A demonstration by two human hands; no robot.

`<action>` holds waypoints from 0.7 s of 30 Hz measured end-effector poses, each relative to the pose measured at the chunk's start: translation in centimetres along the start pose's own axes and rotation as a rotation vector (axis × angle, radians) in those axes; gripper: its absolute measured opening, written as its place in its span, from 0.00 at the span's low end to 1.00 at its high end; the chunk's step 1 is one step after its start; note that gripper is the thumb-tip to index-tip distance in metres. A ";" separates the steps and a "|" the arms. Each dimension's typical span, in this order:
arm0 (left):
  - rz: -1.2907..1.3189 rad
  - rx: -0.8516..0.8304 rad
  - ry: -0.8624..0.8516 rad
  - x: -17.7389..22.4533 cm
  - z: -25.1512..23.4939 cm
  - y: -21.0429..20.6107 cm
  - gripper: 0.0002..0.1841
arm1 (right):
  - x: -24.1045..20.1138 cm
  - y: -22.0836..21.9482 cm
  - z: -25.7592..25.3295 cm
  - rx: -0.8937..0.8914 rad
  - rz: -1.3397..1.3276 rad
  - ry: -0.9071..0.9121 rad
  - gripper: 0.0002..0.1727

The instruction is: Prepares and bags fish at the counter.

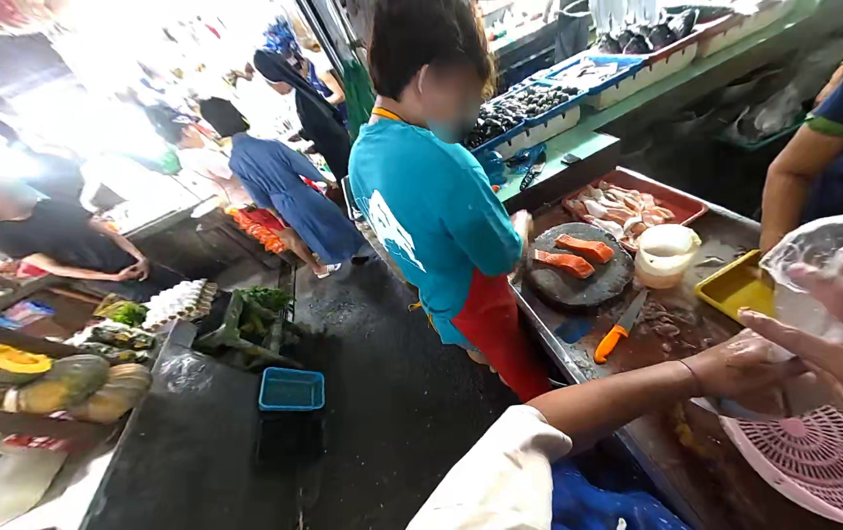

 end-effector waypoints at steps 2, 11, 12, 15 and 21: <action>-0.085 -0.125 0.030 -0.9 -0.1 -1.7 0.16 | 3.3 -3.1 2.0 -0.131 0.104 -0.121 0.18; -0.118 -0.465 -0.049 4.4 -2.6 -5.4 0.15 | 7.7 0.2 11.3 -0.287 -0.250 -0.335 0.16; -0.212 -0.479 -0.131 6.0 -2.9 -5.4 0.16 | 8.3 1.4 13.3 -0.290 -0.423 -0.354 0.16; -0.360 -0.437 -0.371 11.5 -5.6 -6.4 0.13 | 11.7 5.1 17.6 -0.104 -0.781 -0.268 0.16; -0.222 -0.301 -0.190 15.3 -16.0 -6.0 0.13 | 16.6 3.4 14.0 1.048 -1.381 -0.334 0.10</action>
Point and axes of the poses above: each hand's wrist, its own z-axis away from the middle knuckle, its own y-axis out of the back of the hand, x = y × z, the point moved 6 cm from there along -z, towards the middle knuckle, and after that the axes turned 12 degrees about -z, right-handed, at the moved point
